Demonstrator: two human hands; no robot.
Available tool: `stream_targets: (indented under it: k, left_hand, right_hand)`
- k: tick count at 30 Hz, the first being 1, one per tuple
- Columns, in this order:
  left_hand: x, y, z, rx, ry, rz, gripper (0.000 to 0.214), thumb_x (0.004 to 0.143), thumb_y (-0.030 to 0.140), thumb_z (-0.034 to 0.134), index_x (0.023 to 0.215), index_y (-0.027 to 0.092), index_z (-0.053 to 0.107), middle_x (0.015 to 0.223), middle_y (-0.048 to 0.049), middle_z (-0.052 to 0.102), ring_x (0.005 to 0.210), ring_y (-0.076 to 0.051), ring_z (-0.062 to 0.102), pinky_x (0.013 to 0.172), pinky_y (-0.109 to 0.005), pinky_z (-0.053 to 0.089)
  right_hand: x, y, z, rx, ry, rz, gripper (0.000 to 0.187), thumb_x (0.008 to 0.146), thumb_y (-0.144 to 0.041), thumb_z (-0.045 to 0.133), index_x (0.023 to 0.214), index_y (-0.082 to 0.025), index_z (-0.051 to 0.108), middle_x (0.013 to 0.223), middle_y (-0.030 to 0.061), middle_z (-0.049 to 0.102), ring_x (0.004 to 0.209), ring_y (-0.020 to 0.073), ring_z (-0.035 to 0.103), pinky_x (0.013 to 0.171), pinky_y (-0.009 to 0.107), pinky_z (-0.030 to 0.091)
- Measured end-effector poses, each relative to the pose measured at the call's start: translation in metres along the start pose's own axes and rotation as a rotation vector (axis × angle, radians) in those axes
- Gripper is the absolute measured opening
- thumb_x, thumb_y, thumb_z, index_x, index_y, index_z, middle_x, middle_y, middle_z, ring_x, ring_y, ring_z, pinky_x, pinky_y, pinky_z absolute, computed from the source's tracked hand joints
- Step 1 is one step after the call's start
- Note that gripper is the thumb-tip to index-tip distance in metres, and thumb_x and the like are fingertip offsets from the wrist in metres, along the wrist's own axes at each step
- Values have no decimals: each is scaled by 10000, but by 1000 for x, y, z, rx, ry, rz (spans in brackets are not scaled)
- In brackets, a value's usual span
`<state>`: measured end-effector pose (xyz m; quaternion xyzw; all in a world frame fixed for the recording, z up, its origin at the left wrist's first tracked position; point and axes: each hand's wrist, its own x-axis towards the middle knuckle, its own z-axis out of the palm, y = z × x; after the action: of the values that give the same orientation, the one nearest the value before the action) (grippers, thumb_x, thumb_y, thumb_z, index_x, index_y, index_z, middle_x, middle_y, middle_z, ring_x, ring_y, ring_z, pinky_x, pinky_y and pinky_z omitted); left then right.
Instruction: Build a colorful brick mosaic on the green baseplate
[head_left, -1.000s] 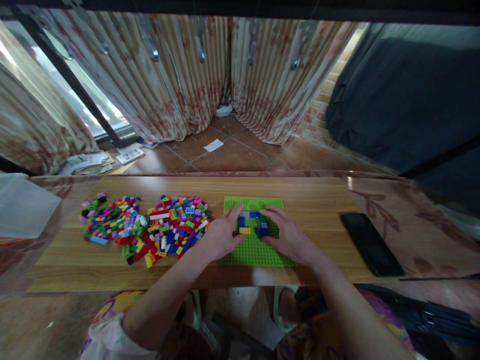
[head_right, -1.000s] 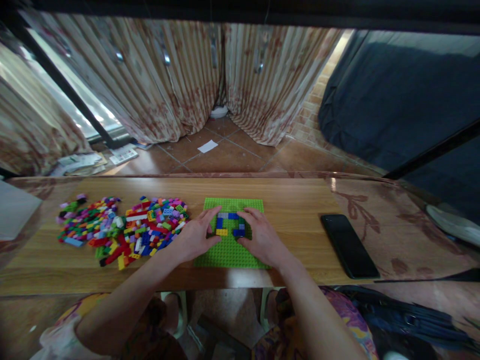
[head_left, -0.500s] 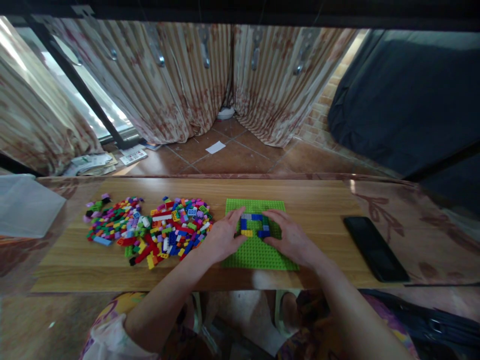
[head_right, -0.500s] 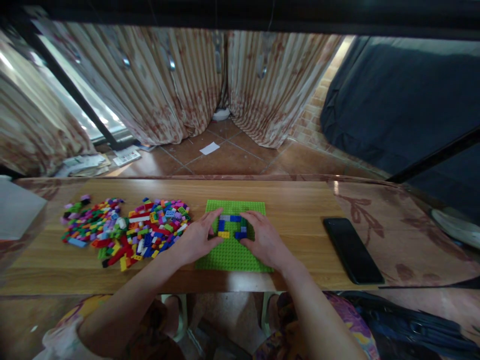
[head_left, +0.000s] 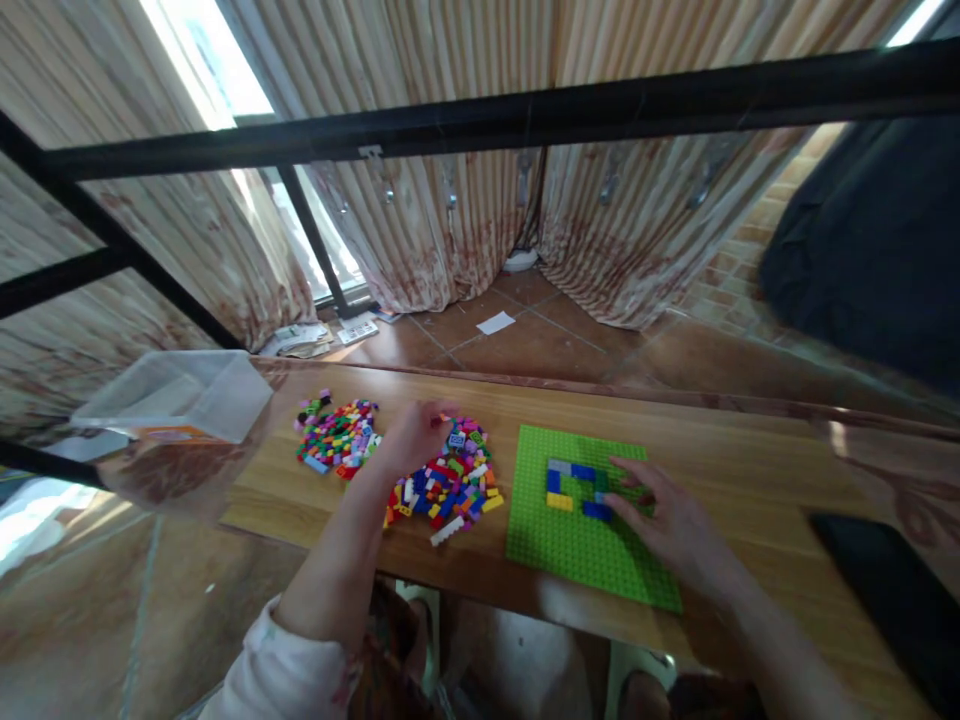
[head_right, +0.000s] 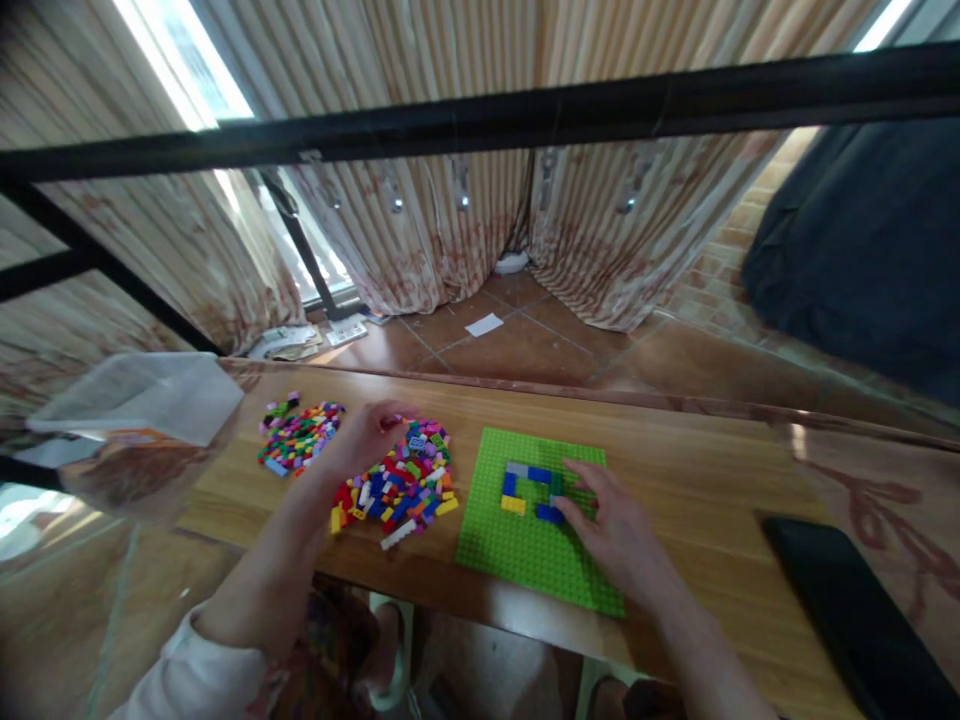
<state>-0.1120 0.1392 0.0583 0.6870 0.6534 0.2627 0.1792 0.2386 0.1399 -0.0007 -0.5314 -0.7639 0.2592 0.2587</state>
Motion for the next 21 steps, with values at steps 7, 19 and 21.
stream_targets:
  k: [7,19,21]
  left_hand:
    - [-11,-36,-41,98,-87,-74,311,714,131,537,950,157,738,800,-31,710,694,-135,613,661,-220,482]
    - [-24,-50,-44,306,-129,-165,307,645,152,615,894,236,773,894,-50,700,864,-214,627,824,-293,488]
    - [-23,-49,-41,348,-134,-168,287,652,159,620,883,232,774,918,-65,695,882,-226,628,829,-301,485]
  right_hand:
    - [5,14,4,-44,51,95,521,785,-577,530,1135,-205,634,887,95,704,727,254,677,635,395,549]
    - [9,23,10,-74,36,121,533,745,-600,541,1105,-222,650,871,78,718,639,243,662,610,405,544]
    - [9,21,10,-77,12,131,520,748,-588,544,1107,-228,650,877,72,720,646,243,663,627,411,544]
